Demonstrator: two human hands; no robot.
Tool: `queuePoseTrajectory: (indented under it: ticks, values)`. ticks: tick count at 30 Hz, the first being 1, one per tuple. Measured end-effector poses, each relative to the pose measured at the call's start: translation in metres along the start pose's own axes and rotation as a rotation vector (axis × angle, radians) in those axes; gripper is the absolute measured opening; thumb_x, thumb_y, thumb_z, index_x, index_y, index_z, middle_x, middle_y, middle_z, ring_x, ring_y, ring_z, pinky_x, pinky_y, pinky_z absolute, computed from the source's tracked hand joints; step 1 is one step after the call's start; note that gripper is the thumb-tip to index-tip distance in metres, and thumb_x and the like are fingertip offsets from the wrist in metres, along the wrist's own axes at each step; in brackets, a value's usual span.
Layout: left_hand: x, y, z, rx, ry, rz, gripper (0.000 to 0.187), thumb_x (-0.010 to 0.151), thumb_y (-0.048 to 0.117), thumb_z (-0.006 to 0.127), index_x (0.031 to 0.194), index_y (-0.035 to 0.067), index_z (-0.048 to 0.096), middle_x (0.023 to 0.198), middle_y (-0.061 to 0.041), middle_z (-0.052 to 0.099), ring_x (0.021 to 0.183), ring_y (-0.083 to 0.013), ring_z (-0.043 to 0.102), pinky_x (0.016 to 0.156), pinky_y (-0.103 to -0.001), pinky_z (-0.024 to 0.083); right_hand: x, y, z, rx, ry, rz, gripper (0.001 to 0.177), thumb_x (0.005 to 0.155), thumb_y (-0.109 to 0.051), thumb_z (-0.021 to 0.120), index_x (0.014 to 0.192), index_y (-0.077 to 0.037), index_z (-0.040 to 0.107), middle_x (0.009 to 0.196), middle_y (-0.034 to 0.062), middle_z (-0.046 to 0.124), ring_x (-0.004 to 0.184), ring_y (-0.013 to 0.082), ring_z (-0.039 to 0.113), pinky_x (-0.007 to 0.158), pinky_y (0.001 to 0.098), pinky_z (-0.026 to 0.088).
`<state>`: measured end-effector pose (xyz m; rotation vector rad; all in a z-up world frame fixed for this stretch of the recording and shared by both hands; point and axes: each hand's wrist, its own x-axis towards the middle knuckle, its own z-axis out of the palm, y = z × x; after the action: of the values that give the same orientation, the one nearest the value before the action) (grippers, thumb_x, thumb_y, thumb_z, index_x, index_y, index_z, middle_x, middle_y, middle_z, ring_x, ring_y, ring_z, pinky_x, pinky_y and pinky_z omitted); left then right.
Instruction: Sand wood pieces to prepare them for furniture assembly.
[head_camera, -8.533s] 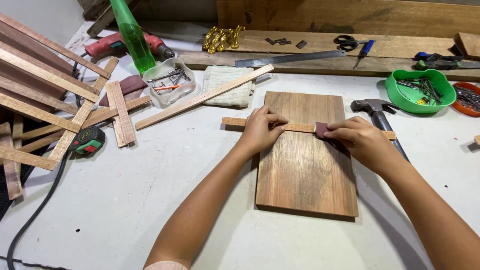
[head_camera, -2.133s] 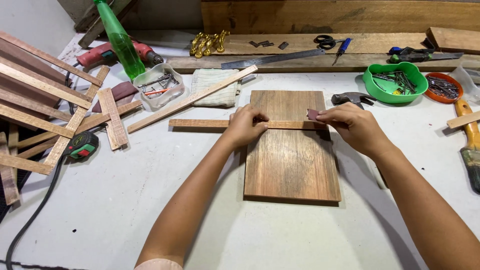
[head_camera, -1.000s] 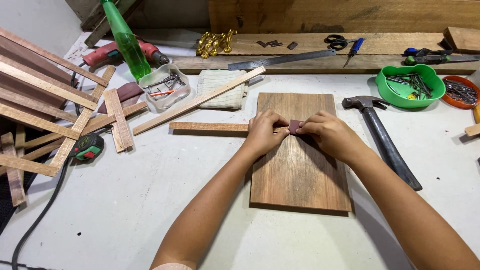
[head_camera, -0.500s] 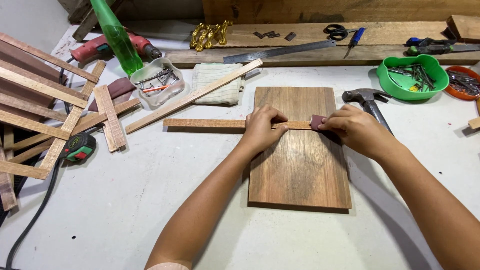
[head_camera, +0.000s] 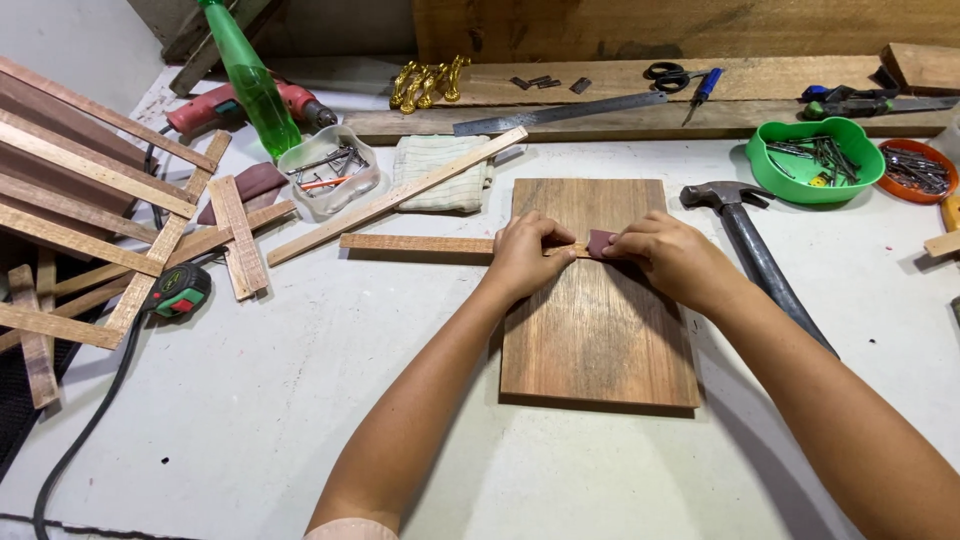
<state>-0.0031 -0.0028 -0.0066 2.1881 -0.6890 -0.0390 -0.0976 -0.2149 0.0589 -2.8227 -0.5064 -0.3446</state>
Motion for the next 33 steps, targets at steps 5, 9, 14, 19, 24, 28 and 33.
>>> queuePoseTrajectory:
  ticks: [5,9,14,19,24,28,33]
  values:
    - [0.003,0.005,-0.003,0.048,-0.009,-0.029,0.022,0.081,0.031,0.081,0.1,0.018,0.081,0.105,-0.001,0.068,0.111,-0.022,0.058,0.103,-0.041,0.04,-0.027,0.019,-0.015,-0.081,-0.011,0.052,0.034,0.075,-0.002,0.076,0.106,-0.016,0.08,0.109,0.0022,0.075,0.104,0.0247,0.065,0.093,0.0378,0.055]
    - [0.001,0.004,-0.004,0.073,-0.02,-0.01,0.024,0.083,0.032,0.08,0.103,0.019,0.08,0.107,-0.002,0.067,0.113,-0.0219,0.057,0.105,-0.041,0.038,-0.033,0.011,-0.024,-0.14,-0.058,0.167,0.038,0.074,0.0,0.078,0.107,-0.017,0.08,0.111,0.0005,0.075,0.107,0.0227,0.065,0.095,0.0362,0.056]
    - [-0.002,0.008,-0.005,0.125,-0.044,-0.013,0.026,0.086,0.035,0.078,0.107,0.02,0.078,0.108,-0.001,0.065,0.114,-0.0217,0.054,0.105,-0.042,0.035,-0.037,0.002,-0.012,-0.097,0.041,-0.011,0.036,0.075,-0.003,0.08,0.108,-0.017,0.079,0.113,-0.0011,0.075,0.104,0.0196,0.066,0.097,0.0336,0.056]
    - [-0.007,0.009,-0.008,0.161,0.012,0.019,0.025,0.088,0.034,0.076,0.108,0.019,0.078,0.11,-0.001,0.065,0.115,-0.0225,0.052,0.103,-0.042,0.036,-0.033,-0.017,-0.015,-0.037,0.018,-0.094,0.039,0.071,0.0,0.08,0.107,-0.015,0.08,0.112,-0.0018,0.075,0.102,0.0216,0.066,0.095,0.0334,0.056]
    - [-0.01,0.005,-0.012,0.16,0.116,0.046,0.026,0.087,0.033,0.075,0.107,0.017,0.076,0.111,-0.003,0.065,0.113,-0.022,0.053,0.101,-0.043,0.036,-0.017,-0.018,-0.027,0.027,-0.073,-0.081,0.028,0.076,-0.009,0.079,0.102,-0.018,0.082,0.114,-0.0024,0.075,0.106,0.0209,0.067,0.095,0.0384,0.056]
    - [-0.002,-0.02,0.0,0.253,0.208,0.223,0.026,0.093,0.031,0.073,0.112,0.012,0.07,0.111,-0.005,0.066,0.11,-0.0234,0.057,0.1,-0.043,0.038,0.012,-0.021,-0.025,0.009,-0.102,-0.04,0.016,0.081,-0.023,0.082,0.097,-0.018,0.083,0.113,-0.0003,0.075,0.105,0.0224,0.067,0.093,0.0436,0.052]
    - [-0.014,-0.019,-0.034,0.456,0.36,0.417,0.029,0.089,0.025,0.075,0.111,0.009,0.065,0.107,-0.006,0.066,0.106,-0.0251,0.061,0.094,-0.04,0.046,0.061,-0.045,-0.006,0.033,0.121,-0.165,0.04,0.083,-0.015,0.075,0.123,-0.007,0.074,0.127,0.0133,0.069,0.11,0.0346,0.066,0.091,0.0437,0.054]
